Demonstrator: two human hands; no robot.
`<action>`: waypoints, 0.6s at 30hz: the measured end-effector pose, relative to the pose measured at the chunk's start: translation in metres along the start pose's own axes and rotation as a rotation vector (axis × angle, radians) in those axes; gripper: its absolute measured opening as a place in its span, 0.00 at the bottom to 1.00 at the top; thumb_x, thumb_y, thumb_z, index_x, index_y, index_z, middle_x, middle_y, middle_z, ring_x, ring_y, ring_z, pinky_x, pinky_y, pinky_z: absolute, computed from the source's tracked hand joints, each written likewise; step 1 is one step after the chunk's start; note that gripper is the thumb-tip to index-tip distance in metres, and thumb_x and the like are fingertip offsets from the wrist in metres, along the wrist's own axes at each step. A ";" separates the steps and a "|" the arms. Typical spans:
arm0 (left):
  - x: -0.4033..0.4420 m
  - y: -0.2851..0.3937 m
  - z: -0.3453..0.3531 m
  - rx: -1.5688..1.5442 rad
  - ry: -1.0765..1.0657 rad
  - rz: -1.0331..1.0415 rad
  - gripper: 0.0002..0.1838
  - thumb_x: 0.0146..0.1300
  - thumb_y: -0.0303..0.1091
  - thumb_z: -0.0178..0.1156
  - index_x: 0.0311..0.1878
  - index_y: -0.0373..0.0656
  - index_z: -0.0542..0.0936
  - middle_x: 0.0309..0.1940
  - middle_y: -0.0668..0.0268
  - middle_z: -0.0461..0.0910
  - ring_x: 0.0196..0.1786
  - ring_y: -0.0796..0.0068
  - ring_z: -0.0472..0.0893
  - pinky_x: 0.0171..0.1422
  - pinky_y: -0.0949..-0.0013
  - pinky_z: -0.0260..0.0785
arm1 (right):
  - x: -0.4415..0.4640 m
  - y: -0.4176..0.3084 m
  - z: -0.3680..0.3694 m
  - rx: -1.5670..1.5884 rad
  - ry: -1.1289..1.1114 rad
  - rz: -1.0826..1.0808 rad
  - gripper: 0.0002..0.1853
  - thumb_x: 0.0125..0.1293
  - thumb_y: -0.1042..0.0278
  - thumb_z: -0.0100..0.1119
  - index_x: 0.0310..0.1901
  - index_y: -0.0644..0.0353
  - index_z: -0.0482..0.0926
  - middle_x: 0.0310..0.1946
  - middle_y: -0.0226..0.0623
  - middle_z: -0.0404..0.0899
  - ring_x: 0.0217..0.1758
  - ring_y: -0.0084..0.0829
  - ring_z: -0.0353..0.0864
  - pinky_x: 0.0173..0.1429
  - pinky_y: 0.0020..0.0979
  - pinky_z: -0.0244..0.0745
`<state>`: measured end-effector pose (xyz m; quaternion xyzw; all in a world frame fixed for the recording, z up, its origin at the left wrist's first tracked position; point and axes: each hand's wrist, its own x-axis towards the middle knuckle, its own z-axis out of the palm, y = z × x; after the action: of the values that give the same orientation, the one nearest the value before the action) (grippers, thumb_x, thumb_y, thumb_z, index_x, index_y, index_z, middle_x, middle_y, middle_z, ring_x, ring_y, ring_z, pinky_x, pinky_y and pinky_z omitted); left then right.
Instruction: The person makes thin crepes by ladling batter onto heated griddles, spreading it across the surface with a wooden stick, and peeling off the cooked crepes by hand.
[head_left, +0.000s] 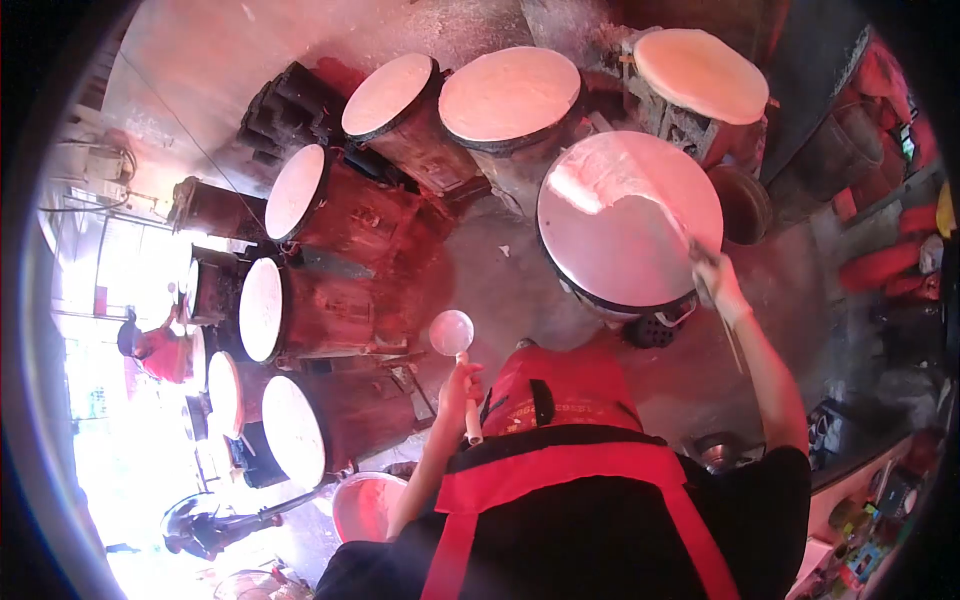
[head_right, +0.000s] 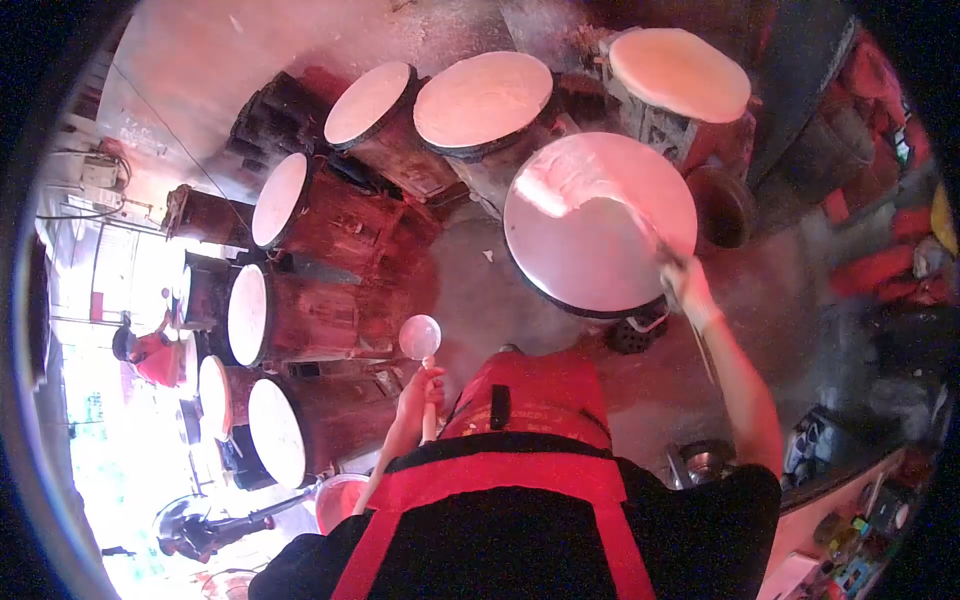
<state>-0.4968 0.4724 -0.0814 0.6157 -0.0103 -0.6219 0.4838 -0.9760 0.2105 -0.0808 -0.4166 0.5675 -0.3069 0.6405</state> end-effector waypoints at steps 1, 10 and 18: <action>-0.003 0.002 0.002 0.021 0.007 -0.003 0.23 0.73 0.51 0.50 0.49 0.37 0.76 0.29 0.72 0.67 0.22 0.86 0.64 0.25 0.79 0.57 | 0.010 -0.002 0.002 0.011 -0.003 0.003 0.27 0.66 0.77 0.47 0.68 0.54 0.71 0.16 0.23 0.66 0.10 0.18 0.60 0.13 0.26 0.52; -0.026 -0.008 -0.005 0.149 0.050 0.055 0.23 0.73 0.51 0.50 0.49 0.38 0.77 0.29 0.72 0.68 0.23 0.85 0.66 0.25 0.78 0.58 | -0.006 -0.033 -0.005 -0.124 -0.199 -0.033 0.27 0.64 0.83 0.45 0.64 0.56 0.75 0.22 0.20 0.69 0.17 0.13 0.59 0.19 0.21 0.51; -0.015 0.012 -0.006 0.140 -0.054 -0.062 0.12 0.70 0.38 0.53 0.42 0.38 0.79 0.27 0.72 0.70 0.21 0.85 0.65 0.22 0.79 0.55 | -0.078 0.032 0.007 -0.127 -0.355 0.101 0.28 0.63 0.82 0.49 0.67 0.60 0.72 0.40 0.22 0.77 0.30 0.13 0.68 0.34 0.18 0.64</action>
<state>-0.4892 0.4788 -0.0641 0.6311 -0.0476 -0.6505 0.4198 -0.9845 0.2947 -0.0722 -0.4749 0.4839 -0.1595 0.7175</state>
